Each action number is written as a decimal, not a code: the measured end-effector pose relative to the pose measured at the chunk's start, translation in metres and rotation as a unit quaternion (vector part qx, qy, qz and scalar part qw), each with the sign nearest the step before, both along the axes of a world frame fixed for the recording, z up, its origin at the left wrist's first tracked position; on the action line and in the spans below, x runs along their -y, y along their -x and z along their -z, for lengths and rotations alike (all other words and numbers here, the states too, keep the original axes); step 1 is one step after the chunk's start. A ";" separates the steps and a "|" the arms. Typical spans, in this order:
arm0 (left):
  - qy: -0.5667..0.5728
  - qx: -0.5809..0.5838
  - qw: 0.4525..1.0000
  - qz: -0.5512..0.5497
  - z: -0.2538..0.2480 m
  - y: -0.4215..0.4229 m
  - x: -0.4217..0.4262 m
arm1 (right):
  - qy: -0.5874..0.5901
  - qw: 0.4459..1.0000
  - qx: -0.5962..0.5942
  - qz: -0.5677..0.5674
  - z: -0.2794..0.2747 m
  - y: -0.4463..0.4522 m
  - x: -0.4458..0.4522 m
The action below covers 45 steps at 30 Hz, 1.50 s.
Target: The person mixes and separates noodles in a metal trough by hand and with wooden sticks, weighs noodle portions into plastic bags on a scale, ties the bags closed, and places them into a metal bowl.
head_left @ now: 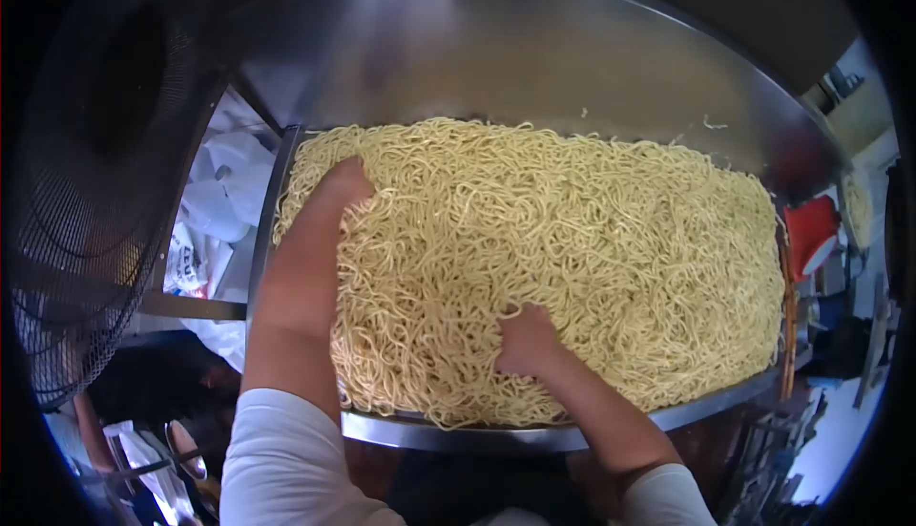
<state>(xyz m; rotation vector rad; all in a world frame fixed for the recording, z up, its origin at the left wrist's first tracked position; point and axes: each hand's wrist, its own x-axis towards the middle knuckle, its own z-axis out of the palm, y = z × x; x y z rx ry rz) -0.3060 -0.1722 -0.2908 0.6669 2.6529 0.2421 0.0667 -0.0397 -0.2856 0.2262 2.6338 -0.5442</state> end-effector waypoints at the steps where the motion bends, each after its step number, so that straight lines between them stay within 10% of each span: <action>1: 0.043 0.051 0.997 0.040 -0.014 -0.005 0.000 | 0.010 0.999 0.047 0.027 -0.002 -0.003 -0.010; 9: -0.481 0.091 0.872 -0.017 -0.181 -0.061 0.010 | 0.172 0.978 0.000 0.117 -0.062 -0.031 -0.068; 16: -0.592 0.018 0.800 0.100 -0.306 -0.136 0.014 | 0.094 0.962 -0.218 0.136 -0.193 0.002 -0.052; 23: -0.700 0.145 0.671 0.196 -0.345 -0.188 0.001 | 0.531 0.706 -0.467 0.044 -0.235 0.097 0.022; 24: -0.716 0.117 0.668 0.169 -0.350 -0.205 0.000 | 0.466 0.803 -0.357 0.102 -0.246 0.088 0.029; 25: -0.731 0.094 0.661 0.143 -0.354 -0.221 -0.001 | 0.517 0.747 -0.399 0.126 -0.226 0.095 0.043; 32: -0.739 0.172 0.639 0.124 -0.321 -0.141 0.067 | 0.221 0.942 -0.204 0.153 -0.153 0.040 -0.007; 35: -0.763 0.173 0.615 0.101 -0.319 -0.147 0.073 | 0.225 0.910 -0.230 0.260 -0.112 0.014 -0.041; 41: -0.645 0.111 0.739 0.159 -0.306 -0.178 0.064 | 0.265 0.900 -0.201 0.282 -0.118 -0.018 -0.059; 45: -0.597 0.123 0.780 0.146 -0.291 -0.196 0.041 | 0.210 0.937 -0.259 0.099 -0.162 -0.010 -0.053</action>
